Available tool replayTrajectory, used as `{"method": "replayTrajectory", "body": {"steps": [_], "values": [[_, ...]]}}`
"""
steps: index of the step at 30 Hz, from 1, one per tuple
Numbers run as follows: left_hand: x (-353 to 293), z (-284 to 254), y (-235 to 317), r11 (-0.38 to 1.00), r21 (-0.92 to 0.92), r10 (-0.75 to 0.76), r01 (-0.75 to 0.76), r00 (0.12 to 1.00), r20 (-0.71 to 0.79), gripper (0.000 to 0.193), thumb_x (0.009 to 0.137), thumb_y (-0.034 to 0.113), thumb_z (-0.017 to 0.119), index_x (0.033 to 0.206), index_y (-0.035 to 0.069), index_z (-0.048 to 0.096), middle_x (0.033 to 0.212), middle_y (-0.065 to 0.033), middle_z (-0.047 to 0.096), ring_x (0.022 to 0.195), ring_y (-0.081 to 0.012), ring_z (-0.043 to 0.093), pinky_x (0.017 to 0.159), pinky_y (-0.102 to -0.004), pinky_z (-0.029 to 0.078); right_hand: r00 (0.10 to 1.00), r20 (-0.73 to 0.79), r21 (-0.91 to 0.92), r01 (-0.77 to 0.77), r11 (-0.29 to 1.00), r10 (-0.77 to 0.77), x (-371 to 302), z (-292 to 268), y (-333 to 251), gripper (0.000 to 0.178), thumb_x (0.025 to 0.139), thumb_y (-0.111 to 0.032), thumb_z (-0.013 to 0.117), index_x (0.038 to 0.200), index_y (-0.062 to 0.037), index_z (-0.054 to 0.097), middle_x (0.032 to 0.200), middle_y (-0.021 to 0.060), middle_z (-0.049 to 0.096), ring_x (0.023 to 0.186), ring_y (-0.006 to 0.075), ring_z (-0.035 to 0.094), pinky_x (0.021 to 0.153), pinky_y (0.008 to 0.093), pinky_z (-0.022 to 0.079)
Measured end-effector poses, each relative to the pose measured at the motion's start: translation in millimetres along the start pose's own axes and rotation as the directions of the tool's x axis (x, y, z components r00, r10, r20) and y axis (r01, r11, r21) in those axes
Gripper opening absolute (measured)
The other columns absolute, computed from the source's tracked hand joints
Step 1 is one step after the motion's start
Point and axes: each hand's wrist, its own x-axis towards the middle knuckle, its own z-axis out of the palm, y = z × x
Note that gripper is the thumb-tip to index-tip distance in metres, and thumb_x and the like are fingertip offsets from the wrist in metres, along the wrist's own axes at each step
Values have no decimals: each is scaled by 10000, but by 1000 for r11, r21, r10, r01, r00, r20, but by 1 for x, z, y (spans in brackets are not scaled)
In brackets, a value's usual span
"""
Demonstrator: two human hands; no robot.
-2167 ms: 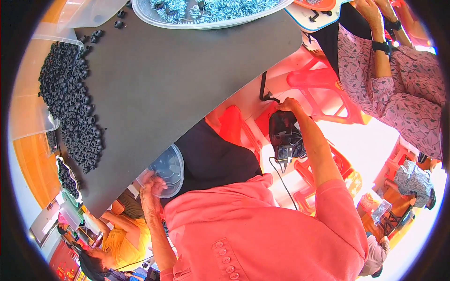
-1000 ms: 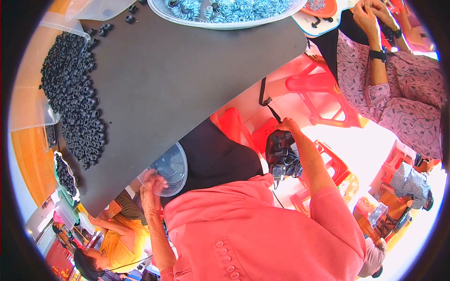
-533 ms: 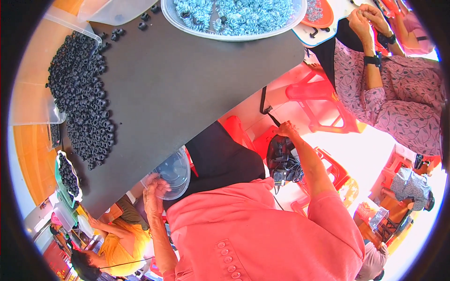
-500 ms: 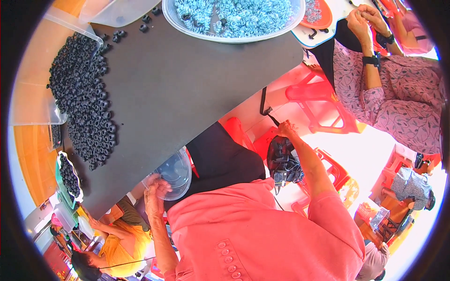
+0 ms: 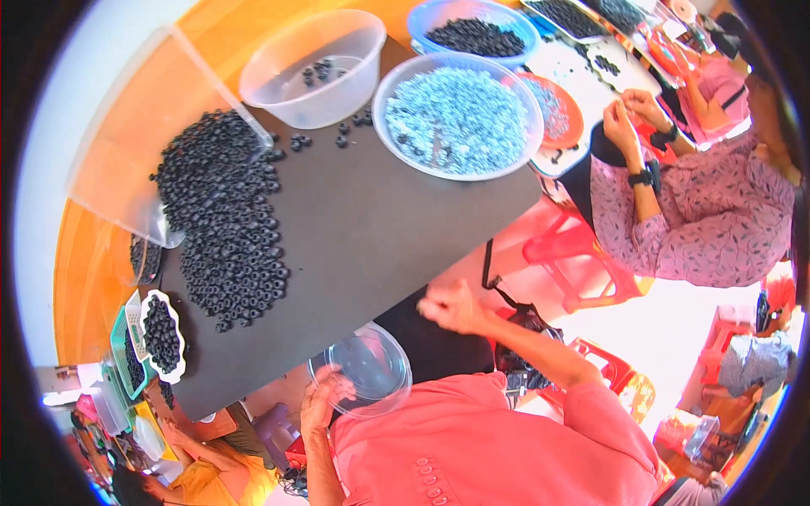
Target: The person sorts small black plastic rings and inserts blue pins into them by hand.
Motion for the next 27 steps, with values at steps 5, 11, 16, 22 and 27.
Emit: {"method": "replayTrajectory", "body": {"steps": [5, 11, 16, 22, 27], "values": [[-18, -3, -6, 996, -43, 68, -74, 991, -116, 438, 928, 281, 609, 1226, -24, 507, 920, -155, 652, 809, -261, 656, 724, -388, 554, 964, 261, 517, -183, 836, 49, 11, 10, -93, 398, 805, -155, 744, 1163, -63, 596, 638, 31, 581, 541, 71, 584, 507, 240, 480], [-53, 12, -13, 982, 77, 189, -172, 911, -366, 387, 944, 237, 560, 1226, -22, 513, 908, -128, 648, 809, -229, 649, 727, -371, 551, 958, 264, 462, -223, 858, 107, 16, 35, -123, 441, 867, -133, 662, 1274, -51, 515, 656, 78, 586, 543, 154, 603, 520, 295, 494], [-73, 28, -16, 980, 36, 184, -195, 826, -533, 363, 932, 219, 563, 1214, 5, 486, 880, -127, 634, 769, -226, 636, 707, -356, 544, 934, 356, 428, -176, 886, 14, 28, 33, -113, 346, 879, -144, 643, 1191, -19, 562, 640, 136, 608, 534, 218, 607, 502, 348, 475], [-81, 19, -19, 988, 58, 151, -142, 833, -532, 398, 908, 221, 585, 1245, 37, 480, 936, -99, 625, 823, -197, 626, 740, -334, 531, 924, 381, 399, -145, 905, -20, 38, 47, -121, 339, 880, -107, 614, 1192, 11, 552, 630, 121, 582, 494, 206, 566, 496, 320, 463], [-90, 18, -27, 989, 78, 148, -127, 788, -598, 463, 871, 226, 595, 1268, 7, 503, 928, -99, 624, 864, -210, 612, 791, -344, 521, 898, 441, 371, -174, 912, -8, 52, 46, -138, 299, 836, -136, 571, 1102, 2, 574, 650, 212, 591, 571, 379, 581, 575, 466, 458]]}}
